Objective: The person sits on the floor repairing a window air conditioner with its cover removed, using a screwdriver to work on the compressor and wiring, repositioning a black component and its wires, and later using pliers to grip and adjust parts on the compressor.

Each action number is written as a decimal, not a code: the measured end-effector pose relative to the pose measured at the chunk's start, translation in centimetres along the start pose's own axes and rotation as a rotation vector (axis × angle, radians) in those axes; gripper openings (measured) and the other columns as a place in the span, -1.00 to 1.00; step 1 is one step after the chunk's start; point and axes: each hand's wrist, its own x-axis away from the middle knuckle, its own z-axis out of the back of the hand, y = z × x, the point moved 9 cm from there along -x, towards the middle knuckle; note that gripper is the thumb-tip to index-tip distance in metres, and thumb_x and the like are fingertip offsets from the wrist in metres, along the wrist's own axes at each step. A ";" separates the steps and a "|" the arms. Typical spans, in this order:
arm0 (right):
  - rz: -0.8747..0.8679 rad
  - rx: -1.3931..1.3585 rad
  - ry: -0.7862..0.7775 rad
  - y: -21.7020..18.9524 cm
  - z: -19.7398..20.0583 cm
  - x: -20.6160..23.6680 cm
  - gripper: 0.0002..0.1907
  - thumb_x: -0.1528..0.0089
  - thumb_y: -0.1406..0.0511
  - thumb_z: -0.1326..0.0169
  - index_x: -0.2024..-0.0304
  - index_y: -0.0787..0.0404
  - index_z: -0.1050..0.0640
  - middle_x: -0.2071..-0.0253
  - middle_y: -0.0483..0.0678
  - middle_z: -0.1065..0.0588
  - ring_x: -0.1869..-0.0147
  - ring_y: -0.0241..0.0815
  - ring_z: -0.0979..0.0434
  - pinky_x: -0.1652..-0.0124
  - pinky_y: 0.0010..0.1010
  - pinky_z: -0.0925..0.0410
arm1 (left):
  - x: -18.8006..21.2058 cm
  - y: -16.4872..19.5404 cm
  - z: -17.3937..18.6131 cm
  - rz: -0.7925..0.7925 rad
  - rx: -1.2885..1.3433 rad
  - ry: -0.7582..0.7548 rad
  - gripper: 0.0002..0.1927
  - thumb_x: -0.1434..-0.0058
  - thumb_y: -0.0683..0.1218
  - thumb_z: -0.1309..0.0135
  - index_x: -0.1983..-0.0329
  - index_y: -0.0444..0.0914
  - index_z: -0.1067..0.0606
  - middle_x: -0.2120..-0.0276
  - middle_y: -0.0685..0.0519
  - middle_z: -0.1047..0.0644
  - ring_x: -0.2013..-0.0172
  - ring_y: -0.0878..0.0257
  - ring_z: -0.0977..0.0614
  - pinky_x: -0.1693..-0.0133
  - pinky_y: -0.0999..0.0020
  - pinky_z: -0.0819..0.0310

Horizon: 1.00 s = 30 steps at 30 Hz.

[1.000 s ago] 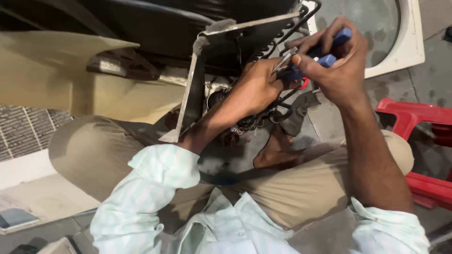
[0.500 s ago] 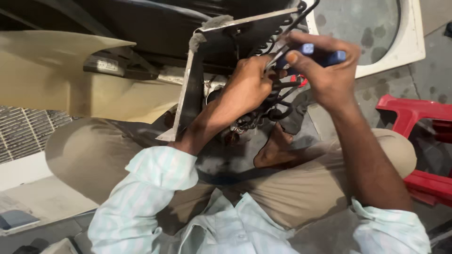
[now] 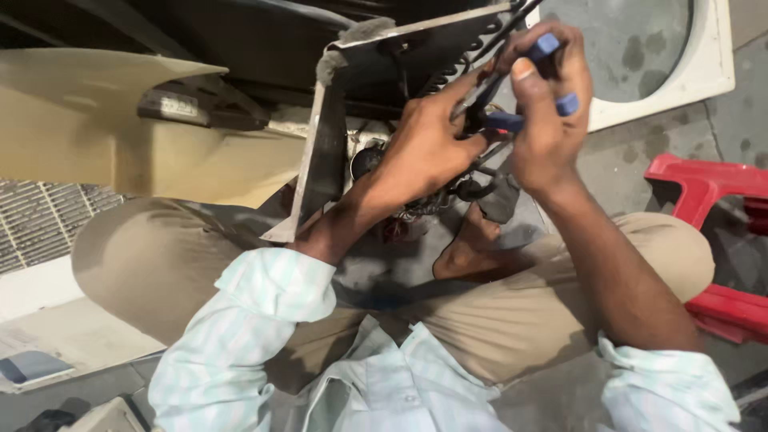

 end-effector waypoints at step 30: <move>-0.057 0.515 0.072 -1.2 2.0 -0.3 -0.62 -0.27 0.43 -0.42 0.45 0.34 -0.43 0.32 0.14 -0.58 0.30 -0.22 -0.56 0.27 -0.44 -0.40 | 0.7 -0.6 1.0 -0.015 0.118 0.144 -0.69 -0.35 -0.27 -0.06 -0.12 -0.22 -0.62 0.48 0.02 -0.66 0.47 0.47 -0.49 0.42 0.46 -0.47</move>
